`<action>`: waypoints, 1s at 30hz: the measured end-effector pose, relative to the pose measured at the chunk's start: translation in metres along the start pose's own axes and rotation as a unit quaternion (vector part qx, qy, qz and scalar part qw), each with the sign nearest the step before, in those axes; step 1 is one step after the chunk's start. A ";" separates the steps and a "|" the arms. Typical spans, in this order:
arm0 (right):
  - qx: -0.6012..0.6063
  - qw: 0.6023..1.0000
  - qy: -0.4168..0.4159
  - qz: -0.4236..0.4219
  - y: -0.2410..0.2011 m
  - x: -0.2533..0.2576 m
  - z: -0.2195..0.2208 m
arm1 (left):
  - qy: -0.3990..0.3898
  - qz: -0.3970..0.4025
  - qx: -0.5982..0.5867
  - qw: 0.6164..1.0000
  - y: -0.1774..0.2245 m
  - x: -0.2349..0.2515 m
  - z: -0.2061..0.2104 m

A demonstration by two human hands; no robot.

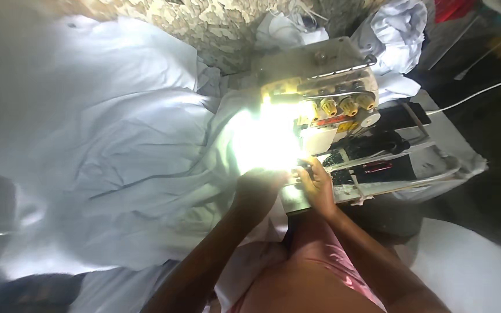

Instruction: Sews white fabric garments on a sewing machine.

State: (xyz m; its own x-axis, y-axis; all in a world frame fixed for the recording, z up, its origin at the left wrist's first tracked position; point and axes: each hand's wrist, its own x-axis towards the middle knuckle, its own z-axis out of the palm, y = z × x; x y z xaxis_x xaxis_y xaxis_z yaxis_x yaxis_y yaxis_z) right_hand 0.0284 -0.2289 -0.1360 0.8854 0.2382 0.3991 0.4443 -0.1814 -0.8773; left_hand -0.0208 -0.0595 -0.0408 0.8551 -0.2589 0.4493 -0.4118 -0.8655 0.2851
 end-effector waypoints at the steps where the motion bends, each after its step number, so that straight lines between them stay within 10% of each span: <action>1: 0.006 1.000 0.001 0.022 0.004 -0.007 0.003 | 0.010 0.003 0.014 1.000 -0.001 0.002 0.004; 13: 0.019 0.998 -0.005 0.060 0.015 -0.020 0.010 | -0.054 -0.109 0.148 0.981 0.011 0.038 0.025; 19: 0.019 0.992 -0.072 0.105 0.009 -0.014 0.002 | 0.042 -0.087 -0.020 0.995 0.012 0.001 0.008; 25: 0.355 0.843 -0.163 0.370 -0.023 0.003 -0.008 | 0.039 -0.455 0.067 0.887 -0.046 -0.127 -0.068; 28: 0.498 0.762 -0.202 0.361 -0.016 -0.008 -0.007 | 0.006 -0.606 0.069 0.792 -0.075 -0.178 -0.083; 30: 0.546 0.736 -0.237 0.324 -0.020 -0.018 -0.006 | 0.020 -0.606 0.040 0.794 -0.082 -0.192 -0.083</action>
State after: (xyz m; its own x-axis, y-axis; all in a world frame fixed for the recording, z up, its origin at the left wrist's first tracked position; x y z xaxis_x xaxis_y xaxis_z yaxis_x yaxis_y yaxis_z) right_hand 0.0043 -0.2353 -0.1241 0.6012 0.7918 -0.1080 -0.6531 0.4089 -0.6374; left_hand -0.1773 0.0970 -0.0805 0.5959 0.7982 -0.0875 0.7291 -0.4922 0.4756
